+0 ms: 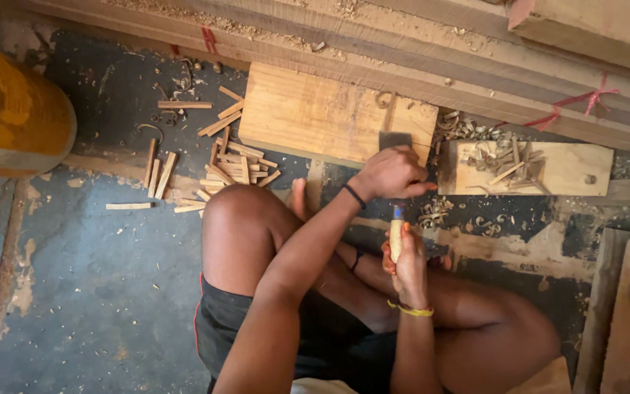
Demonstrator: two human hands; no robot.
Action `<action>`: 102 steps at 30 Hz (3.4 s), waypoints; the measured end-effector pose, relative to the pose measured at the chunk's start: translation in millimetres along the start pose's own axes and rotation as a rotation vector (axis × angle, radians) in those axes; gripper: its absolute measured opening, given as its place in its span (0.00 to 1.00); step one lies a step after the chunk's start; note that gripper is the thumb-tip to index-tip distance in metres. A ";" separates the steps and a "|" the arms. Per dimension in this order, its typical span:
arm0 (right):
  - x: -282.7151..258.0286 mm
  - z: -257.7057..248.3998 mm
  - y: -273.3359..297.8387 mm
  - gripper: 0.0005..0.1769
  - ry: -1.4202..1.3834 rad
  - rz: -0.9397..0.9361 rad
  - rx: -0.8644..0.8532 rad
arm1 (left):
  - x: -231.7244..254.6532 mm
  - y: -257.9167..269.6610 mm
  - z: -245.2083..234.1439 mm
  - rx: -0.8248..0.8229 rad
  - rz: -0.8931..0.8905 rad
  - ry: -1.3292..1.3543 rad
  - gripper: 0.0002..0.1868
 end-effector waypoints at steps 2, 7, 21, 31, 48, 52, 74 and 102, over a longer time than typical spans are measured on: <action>3.0 -1.7 0.2 0.26 0.007 0.005 -0.008 | -0.5 -1.1 -1.2 -0.057 -0.052 0.003 0.25; 14.1 -0.1 -7.9 0.28 -0.013 0.101 -0.028 | -10.9 -1.4 -1.8 -0.086 -0.057 0.012 0.25; 15.7 18.0 -19.1 0.29 0.075 0.135 0.024 | -35.4 -3.3 9.7 -0.131 -0.039 0.037 0.19; 18.7 22.6 -40.9 0.29 0.131 0.120 0.070 | -55.2 -17.6 7.2 -0.131 -0.014 0.043 0.17; 12.5 32.8 -70.4 0.30 0.076 0.069 0.036 | -70.2 -34.2 -2.3 -0.113 -0.010 0.004 0.19; 1.5 39.1 -92.4 0.30 0.085 0.105 0.099 | -89.1 -53.5 -2.0 -0.144 -0.011 0.015 0.19; -11.7 -2.4 -67.6 0.28 -0.346 -0.019 -0.203 | -60.3 41.8 -27.0 0.310 -0.182 -0.368 0.25; 18.1 -6.0 -13.6 0.28 -0.019 -0.033 0.125 | -52.6 32.3 -38.1 0.322 -0.314 -0.404 0.37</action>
Point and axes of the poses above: each hand's wrist, its own y-axis away from the middle knuckle, its own z-axis out of the palm, x = y × z, the point moved 1 cm from there along -y, towards the middle knuckle, and after that the axes turned 3 degrees about y, right-handed, at the moved point
